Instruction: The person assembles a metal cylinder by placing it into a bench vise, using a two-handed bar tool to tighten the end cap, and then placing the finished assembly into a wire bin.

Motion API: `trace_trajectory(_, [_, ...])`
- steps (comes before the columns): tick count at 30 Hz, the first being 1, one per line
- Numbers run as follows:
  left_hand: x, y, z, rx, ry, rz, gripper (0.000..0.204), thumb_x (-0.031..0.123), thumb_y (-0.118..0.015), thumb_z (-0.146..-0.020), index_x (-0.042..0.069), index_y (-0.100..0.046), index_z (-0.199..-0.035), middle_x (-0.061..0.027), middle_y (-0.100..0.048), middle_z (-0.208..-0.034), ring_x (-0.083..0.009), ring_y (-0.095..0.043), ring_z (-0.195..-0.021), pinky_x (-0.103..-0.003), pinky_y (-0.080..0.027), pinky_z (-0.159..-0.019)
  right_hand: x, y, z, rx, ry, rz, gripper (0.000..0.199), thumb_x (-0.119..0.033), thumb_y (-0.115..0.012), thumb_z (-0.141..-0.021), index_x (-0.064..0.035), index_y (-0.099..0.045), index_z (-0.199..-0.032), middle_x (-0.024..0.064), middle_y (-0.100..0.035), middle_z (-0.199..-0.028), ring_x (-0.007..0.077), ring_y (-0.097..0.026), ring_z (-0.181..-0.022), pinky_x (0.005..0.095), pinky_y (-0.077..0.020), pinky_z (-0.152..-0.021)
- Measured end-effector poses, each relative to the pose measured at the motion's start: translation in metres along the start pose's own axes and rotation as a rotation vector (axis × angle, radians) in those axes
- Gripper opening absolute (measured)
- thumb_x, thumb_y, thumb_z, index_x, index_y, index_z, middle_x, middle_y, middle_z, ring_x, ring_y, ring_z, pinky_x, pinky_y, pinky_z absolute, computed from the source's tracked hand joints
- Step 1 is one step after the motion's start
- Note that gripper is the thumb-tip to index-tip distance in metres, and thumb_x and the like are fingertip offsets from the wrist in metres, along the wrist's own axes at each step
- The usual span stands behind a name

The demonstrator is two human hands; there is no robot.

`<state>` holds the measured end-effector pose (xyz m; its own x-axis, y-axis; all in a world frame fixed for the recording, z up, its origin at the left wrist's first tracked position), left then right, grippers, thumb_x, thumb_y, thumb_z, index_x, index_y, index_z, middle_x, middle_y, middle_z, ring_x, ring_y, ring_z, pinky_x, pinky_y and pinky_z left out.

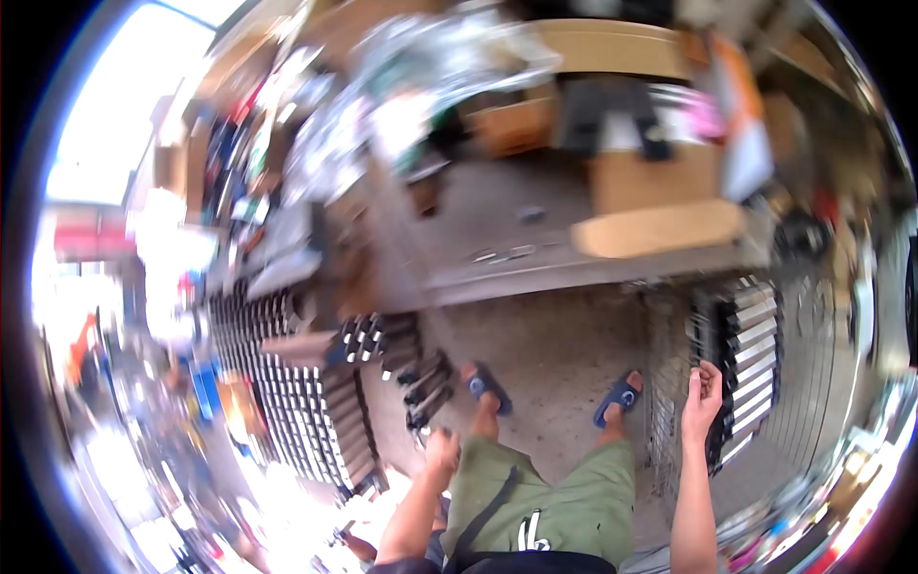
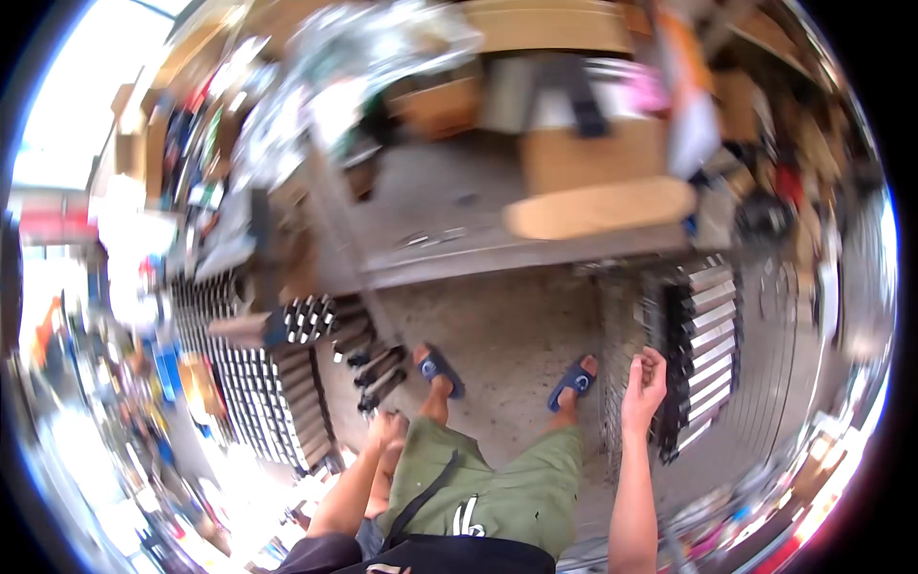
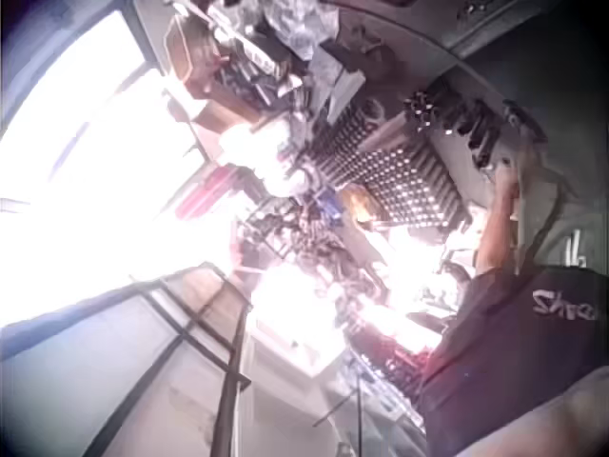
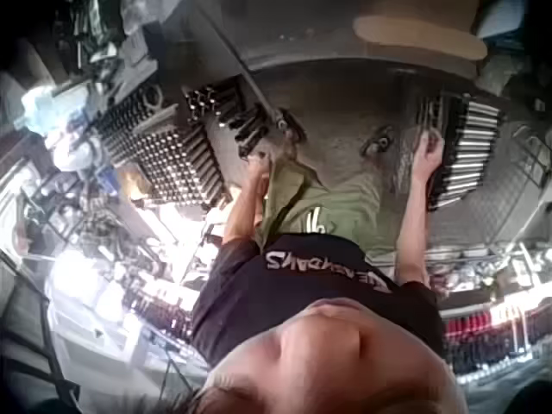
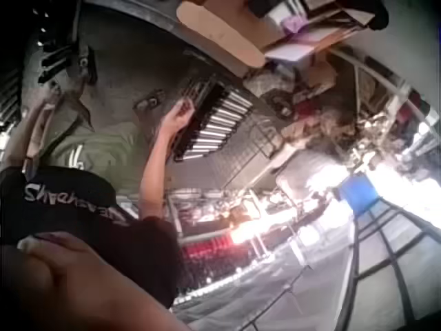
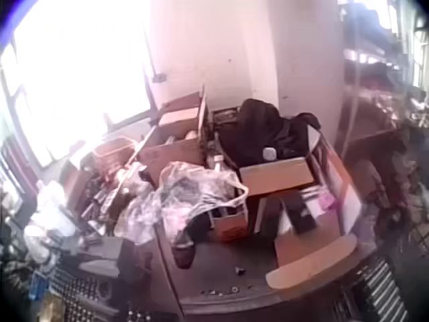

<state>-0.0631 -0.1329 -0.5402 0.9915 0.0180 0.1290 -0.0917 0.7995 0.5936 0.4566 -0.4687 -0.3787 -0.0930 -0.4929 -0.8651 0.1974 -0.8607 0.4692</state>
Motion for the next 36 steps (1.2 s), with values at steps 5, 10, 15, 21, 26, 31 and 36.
trace_trajectory(5, [-0.133, -0.008, -0.127, 0.223, 0.342, 0.003, 0.073, 0.055, -0.074, -0.08, 0.0, -0.056, -0.126, -0.022, -0.059, -0.126, -0.0408, -0.055, -0.122, -0.051, -0.046, -0.101, -0.111, -0.252, 0.08, -0.577, 0.086, 0.28, 0.052, -0.021, -0.064, -0.099, -0.0006, -0.044, -0.143, 0.013, -0.06, -0.131, 0.018, -0.059, -0.113, 0.03, -0.0463, -0.097])
trace_trajectory(10, [-0.158, 0.019, -0.196, 0.334, 0.277, 0.092, 0.063, 0.047, -0.077, -0.078, 0.001, -0.059, -0.116, -0.0184, -0.059, -0.117, -0.0377, -0.056, -0.117, -0.049, -0.047, -0.098, -0.116, -0.369, 0.126, -0.863, -0.162, 0.372, 0.047, -0.034, -0.055, -0.104, -0.0044, -0.05, -0.14, 0.0101, -0.065, -0.124, 0.0136, -0.062, -0.098, 0.0281, -0.0481, -0.088])
trace_trajectory(15, [-0.188, 0.011, -0.231, 0.507, 0.397, 0.287, 0.026, 0.023, -0.074, -0.079, 0.003, -0.064, -0.093, -0.0142, -0.062, -0.101, -0.0325, -0.066, -0.096, -0.043, -0.057, -0.079, -0.137, -0.432, 0.153, -0.856, -0.29, 0.195, 0.03, -0.03, -0.057, -0.103, -0.0093, -0.058, -0.124, -0.0003, -0.058, -0.091, 0.0099, -0.051, -0.076, 0.0284, -0.0444, -0.07])
trace_trajectory(21, [-0.171, 0.066, -0.115, 0.557, 0.503, 0.609, 0.042, 0.031, -0.081, -0.072, 0.003, -0.061, -0.095, -0.0201, -0.065, -0.096, -0.0398, -0.067, -0.091, -0.049, -0.055, -0.079, -0.133, -0.428, 0.147, -0.864, -0.413, 0.203, 0.021, -0.032, -0.058, -0.103, -0.011, -0.059, -0.108, -0.0083, -0.031, -0.064, 0.0048, -0.029, -0.053, 0.0241, -0.0247, -0.049])
trace_trajectory(26, [-0.199, 0.131, 0.194, 0.843, 0.323, 1.138, 0.052, 0.025, -0.089, -0.069, 0.003, -0.052, -0.098, -0.0071, -0.058, -0.082, -0.0226, -0.065, -0.085, -0.035, -0.051, -0.074, -0.122, -0.353, 0.132, -0.919, -0.383, 0.305, 0.018, -0.023, -0.057, -0.101, -0.007, -0.064, -0.104, -0.0059, -0.043, -0.065, 0.006, -0.038, -0.051, 0.0228, -0.0323, -0.045])
trace_trajectory(31, [-0.131, 0.217, 0.343, 0.385, 0.038, 1.11, 0.084, 0.011, -0.096, -0.057, -0.001, -0.05, -0.127, -0.0145, -0.066, -0.115, -0.027, -0.065, -0.106, -0.037, -0.053, -0.094, -0.103, -0.294, 0.122, -0.883, -0.317, 0.31, 0.014, -0.021, -0.061, -0.096, -0.009, -0.065, -0.092, -0.0072, -0.044, -0.061, 0.0051, -0.04, -0.047, 0.0241, -0.0296, -0.04])
trace_trajectory(36, [-0.008, 0.35, 0.327, 0.472, -0.759, 1.208, 0.061, 0.016, -0.087, -0.073, 0.005, -0.051, -0.12, -0.0141, -0.066, -0.104, -0.0261, -0.066, -0.1, -0.041, -0.053, -0.091, -0.149, -0.261, 0.107, -0.737, 0.031, 0.297, 0.041, -0.036, -0.068, -0.094, -0.0079, -0.056, -0.067, -0.0048, -0.047, -0.059, 0.0071, -0.04, -0.052, 0.0295, -0.0301, -0.047])
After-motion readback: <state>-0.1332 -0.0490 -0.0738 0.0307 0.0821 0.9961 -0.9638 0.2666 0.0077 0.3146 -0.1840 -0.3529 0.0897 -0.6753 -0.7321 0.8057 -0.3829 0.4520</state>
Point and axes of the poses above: each hand's wrist, its own z-axis away from the middle knuckle, its own y-axis out of the back of the hand, x = y × z, the point moved 9 cm from there along -z, towards the middle knuckle
